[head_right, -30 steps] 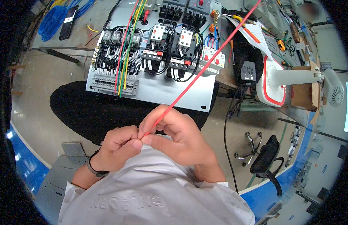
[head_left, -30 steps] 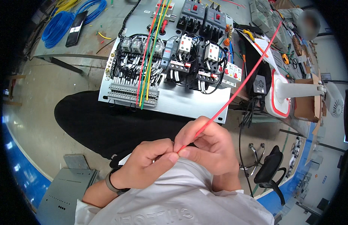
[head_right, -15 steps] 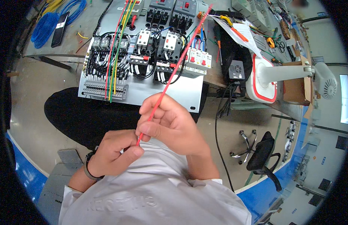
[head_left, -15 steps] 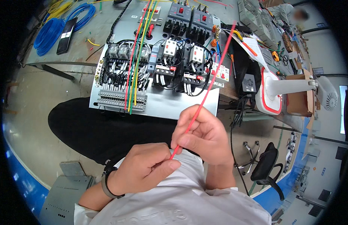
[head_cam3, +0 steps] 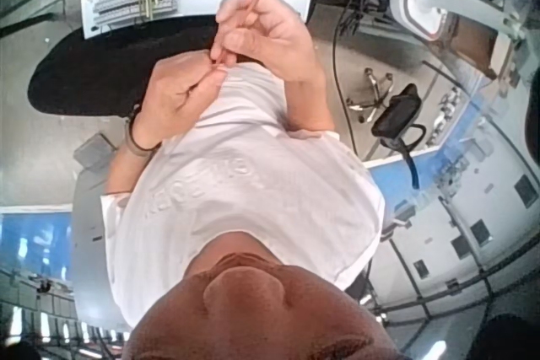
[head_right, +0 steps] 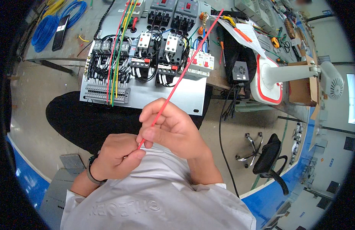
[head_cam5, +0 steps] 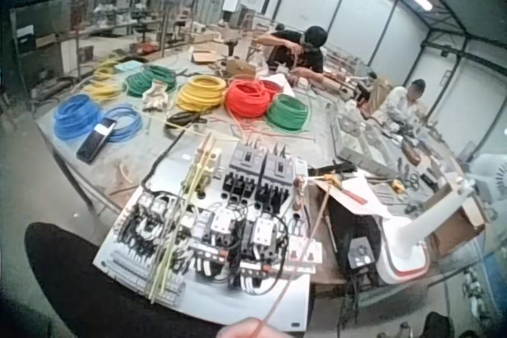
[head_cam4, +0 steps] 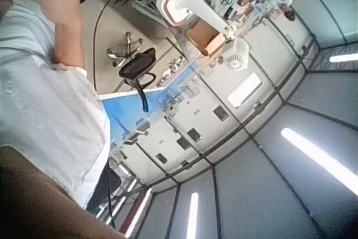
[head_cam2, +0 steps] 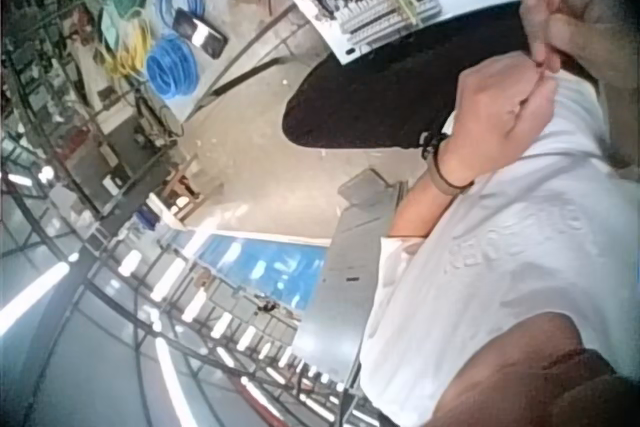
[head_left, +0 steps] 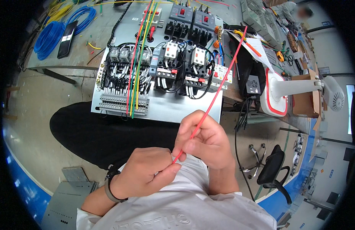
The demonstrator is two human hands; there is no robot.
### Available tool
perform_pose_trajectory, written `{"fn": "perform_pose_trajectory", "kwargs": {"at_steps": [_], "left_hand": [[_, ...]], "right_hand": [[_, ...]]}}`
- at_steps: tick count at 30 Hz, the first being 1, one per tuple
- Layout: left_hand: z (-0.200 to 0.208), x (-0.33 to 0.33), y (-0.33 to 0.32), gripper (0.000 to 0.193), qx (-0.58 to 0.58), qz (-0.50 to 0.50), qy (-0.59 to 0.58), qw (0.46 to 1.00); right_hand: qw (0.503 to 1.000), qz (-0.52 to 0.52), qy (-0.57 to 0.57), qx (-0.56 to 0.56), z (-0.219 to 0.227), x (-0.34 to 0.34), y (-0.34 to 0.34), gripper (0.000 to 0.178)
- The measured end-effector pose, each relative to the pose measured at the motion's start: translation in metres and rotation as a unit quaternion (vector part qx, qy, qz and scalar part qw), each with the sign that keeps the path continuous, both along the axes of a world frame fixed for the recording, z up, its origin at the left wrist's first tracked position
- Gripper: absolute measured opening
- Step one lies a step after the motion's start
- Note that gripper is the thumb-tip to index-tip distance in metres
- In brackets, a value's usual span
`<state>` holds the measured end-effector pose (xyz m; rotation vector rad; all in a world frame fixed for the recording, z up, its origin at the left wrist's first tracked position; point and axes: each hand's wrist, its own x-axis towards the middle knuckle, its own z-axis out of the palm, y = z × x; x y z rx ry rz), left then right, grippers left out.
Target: The person strips insulation from multiple colored wires using wire strippers and prepares them for connection to an electrical control panel. The person handles yellow, green, and red wires, stripping each one individually before placing them into the panel.
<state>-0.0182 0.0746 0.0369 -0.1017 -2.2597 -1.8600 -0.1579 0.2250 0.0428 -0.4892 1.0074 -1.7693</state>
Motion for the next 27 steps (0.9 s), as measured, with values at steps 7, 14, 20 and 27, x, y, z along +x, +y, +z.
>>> {"fn": "perform_pose_trajectory", "kwargs": {"at_steps": [7,14,20,27], "left_hand": [[0.007,0.006,0.003,0.03,0.003,0.0,-0.03,1.0],[0.006,0.01,0.013,0.032,0.009,0.015,-0.034,0.999],[0.009,0.013,0.018,0.034,0.016,0.011,-0.036,0.999],[0.011,0.014,0.018,0.034,0.035,-0.004,-0.027,0.999]], "right_hand": [[0.996,-0.067,0.033,0.04,-0.001,-0.002,0.004,0.02],[0.992,-0.1,0.074,0.028,-0.004,-0.02,0.002,0.016],[0.987,-0.121,0.108,0.005,-0.008,-0.044,0.003,0.02],[0.989,-0.1,0.098,-0.045,-0.012,-0.067,0.002,0.026]]}}
